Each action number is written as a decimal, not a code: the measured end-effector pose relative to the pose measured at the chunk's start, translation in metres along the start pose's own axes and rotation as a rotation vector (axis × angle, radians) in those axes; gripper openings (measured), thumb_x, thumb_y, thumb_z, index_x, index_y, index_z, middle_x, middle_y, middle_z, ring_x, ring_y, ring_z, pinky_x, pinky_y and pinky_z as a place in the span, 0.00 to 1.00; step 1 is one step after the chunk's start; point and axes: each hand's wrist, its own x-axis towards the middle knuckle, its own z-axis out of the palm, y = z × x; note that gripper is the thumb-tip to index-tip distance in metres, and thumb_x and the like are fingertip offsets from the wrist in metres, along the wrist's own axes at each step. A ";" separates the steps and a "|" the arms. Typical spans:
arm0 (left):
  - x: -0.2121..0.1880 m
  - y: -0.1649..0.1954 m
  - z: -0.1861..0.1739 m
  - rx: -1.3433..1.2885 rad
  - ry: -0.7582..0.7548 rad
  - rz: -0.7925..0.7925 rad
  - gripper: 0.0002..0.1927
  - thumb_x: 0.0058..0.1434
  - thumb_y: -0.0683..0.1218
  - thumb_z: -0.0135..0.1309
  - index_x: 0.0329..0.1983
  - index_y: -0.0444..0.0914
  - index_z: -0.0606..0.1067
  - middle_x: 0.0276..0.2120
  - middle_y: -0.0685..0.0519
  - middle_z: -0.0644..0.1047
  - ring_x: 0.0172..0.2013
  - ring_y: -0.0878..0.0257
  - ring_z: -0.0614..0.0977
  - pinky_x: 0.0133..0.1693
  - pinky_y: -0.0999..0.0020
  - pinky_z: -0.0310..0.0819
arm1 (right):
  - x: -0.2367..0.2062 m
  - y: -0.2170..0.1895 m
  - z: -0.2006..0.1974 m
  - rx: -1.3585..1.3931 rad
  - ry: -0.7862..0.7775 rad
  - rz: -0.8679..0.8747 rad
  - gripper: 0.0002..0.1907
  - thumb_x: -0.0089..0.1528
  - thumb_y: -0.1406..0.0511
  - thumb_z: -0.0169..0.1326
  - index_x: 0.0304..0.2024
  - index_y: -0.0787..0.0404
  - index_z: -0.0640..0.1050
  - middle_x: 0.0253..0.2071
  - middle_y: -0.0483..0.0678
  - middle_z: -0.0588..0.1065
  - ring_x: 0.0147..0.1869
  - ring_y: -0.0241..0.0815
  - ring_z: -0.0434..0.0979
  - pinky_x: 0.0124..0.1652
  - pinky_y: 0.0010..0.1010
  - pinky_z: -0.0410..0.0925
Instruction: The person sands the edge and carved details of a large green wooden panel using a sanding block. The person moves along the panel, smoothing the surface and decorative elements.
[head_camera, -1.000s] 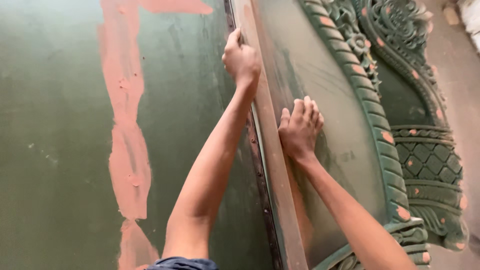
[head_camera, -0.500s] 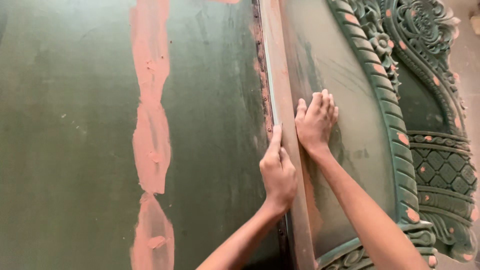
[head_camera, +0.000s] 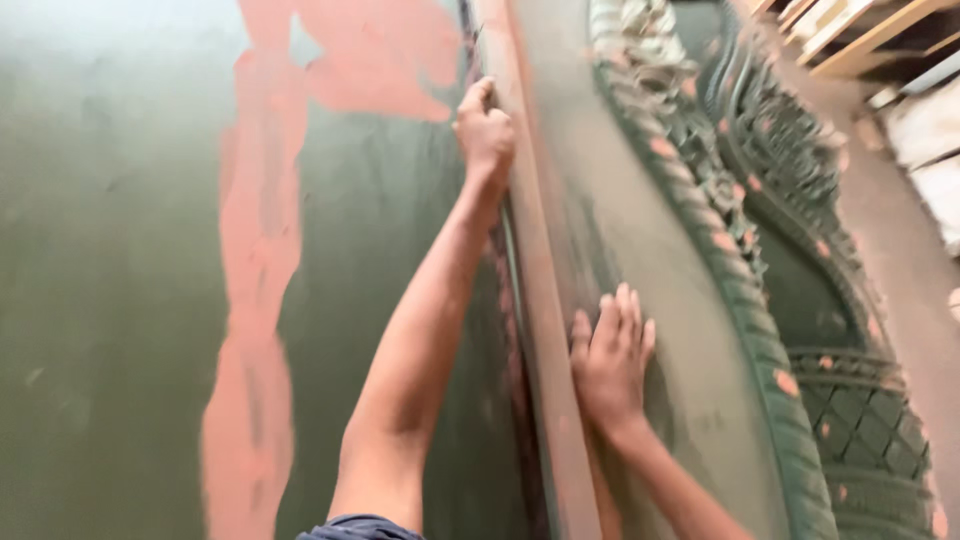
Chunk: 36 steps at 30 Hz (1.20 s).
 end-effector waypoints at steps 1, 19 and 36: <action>0.021 0.001 0.010 -0.002 -0.004 0.015 0.23 0.59 0.35 0.42 0.55 0.36 0.77 0.51 0.40 0.82 0.54 0.46 0.83 0.57 0.59 0.74 | 0.001 -0.001 -0.001 -0.034 0.025 -0.025 0.26 0.70 0.57 0.46 0.62 0.72 0.67 0.70 0.67 0.63 0.76 0.64 0.57 0.70 0.60 0.48; -0.033 0.027 -0.022 0.052 -0.043 -0.197 0.19 0.62 0.44 0.46 0.53 0.42 0.80 0.49 0.41 0.80 0.51 0.44 0.81 0.53 0.56 0.73 | 0.010 0.004 0.001 -0.010 -0.056 -0.013 0.24 0.66 0.58 0.48 0.61 0.62 0.71 0.69 0.59 0.64 0.75 0.58 0.58 0.67 0.60 0.50; 0.103 -0.029 0.077 -0.145 -0.134 0.079 0.14 0.68 0.44 0.42 0.45 0.32 0.77 0.39 0.44 0.86 0.45 0.43 0.83 0.46 0.54 0.81 | 0.004 0.008 -0.012 0.104 -0.126 -0.019 0.21 0.65 0.62 0.49 0.59 0.64 0.71 0.68 0.61 0.64 0.74 0.61 0.58 0.67 0.58 0.48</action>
